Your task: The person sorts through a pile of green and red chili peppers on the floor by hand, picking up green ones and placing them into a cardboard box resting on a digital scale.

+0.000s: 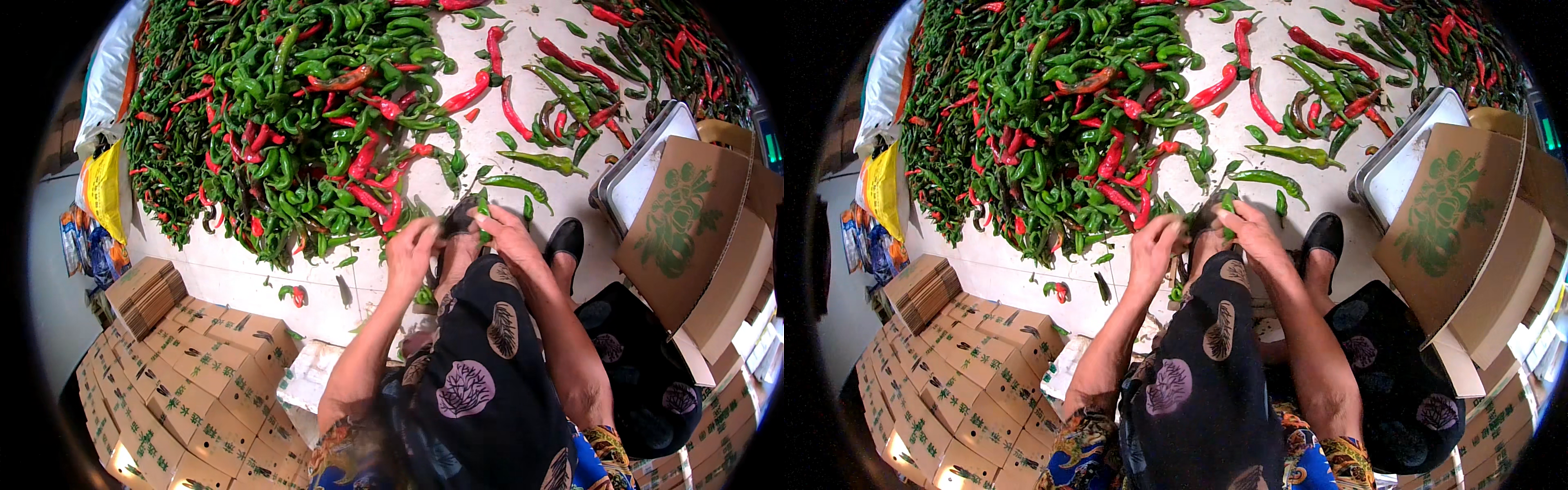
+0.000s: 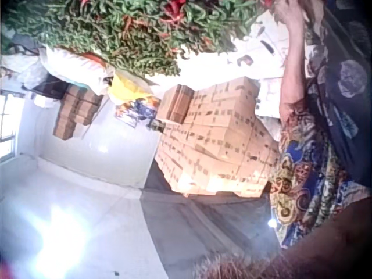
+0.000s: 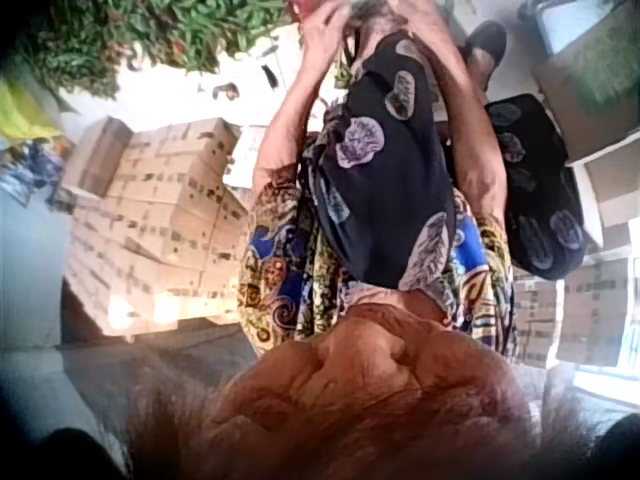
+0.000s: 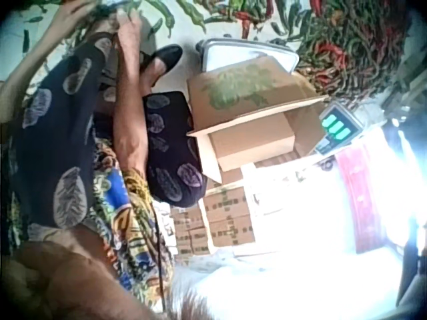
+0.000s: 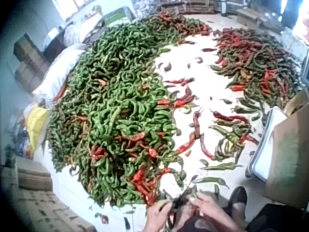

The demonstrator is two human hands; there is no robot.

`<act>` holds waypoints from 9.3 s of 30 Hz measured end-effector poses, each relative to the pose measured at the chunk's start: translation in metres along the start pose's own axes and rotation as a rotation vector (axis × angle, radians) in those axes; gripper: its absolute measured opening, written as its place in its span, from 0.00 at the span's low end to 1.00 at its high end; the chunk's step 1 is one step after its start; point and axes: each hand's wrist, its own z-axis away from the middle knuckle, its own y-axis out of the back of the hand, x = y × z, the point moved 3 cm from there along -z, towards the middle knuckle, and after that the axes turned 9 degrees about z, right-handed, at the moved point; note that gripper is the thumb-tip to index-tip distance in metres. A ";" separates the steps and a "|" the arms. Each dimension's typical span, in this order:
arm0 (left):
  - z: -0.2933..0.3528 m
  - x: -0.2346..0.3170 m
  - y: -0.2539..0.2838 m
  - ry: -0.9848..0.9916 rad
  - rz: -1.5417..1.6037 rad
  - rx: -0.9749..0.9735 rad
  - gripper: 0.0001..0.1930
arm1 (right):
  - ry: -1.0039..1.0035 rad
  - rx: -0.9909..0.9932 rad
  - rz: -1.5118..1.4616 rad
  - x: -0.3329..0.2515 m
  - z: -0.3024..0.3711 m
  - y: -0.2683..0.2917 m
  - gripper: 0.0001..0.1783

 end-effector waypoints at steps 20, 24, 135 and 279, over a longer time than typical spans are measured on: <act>0.015 -0.032 -0.001 0.295 0.363 -0.408 0.19 | -0.120 -0.191 0.007 -0.023 0.024 -0.028 0.25; 0.020 -0.024 -0.015 -0.217 -0.246 -0.286 0.14 | -0.112 -0.089 -0.051 -0.004 0.012 -0.021 0.23; -0.081 0.134 -0.074 -0.073 -0.026 -0.344 0.19 | 0.200 -0.013 -0.742 -0.025 0.005 0.040 0.12; 0.001 0.121 -0.130 0.201 0.265 -0.646 0.19 | 0.527 -0.057 -0.612 -0.062 0.094 0.054 0.17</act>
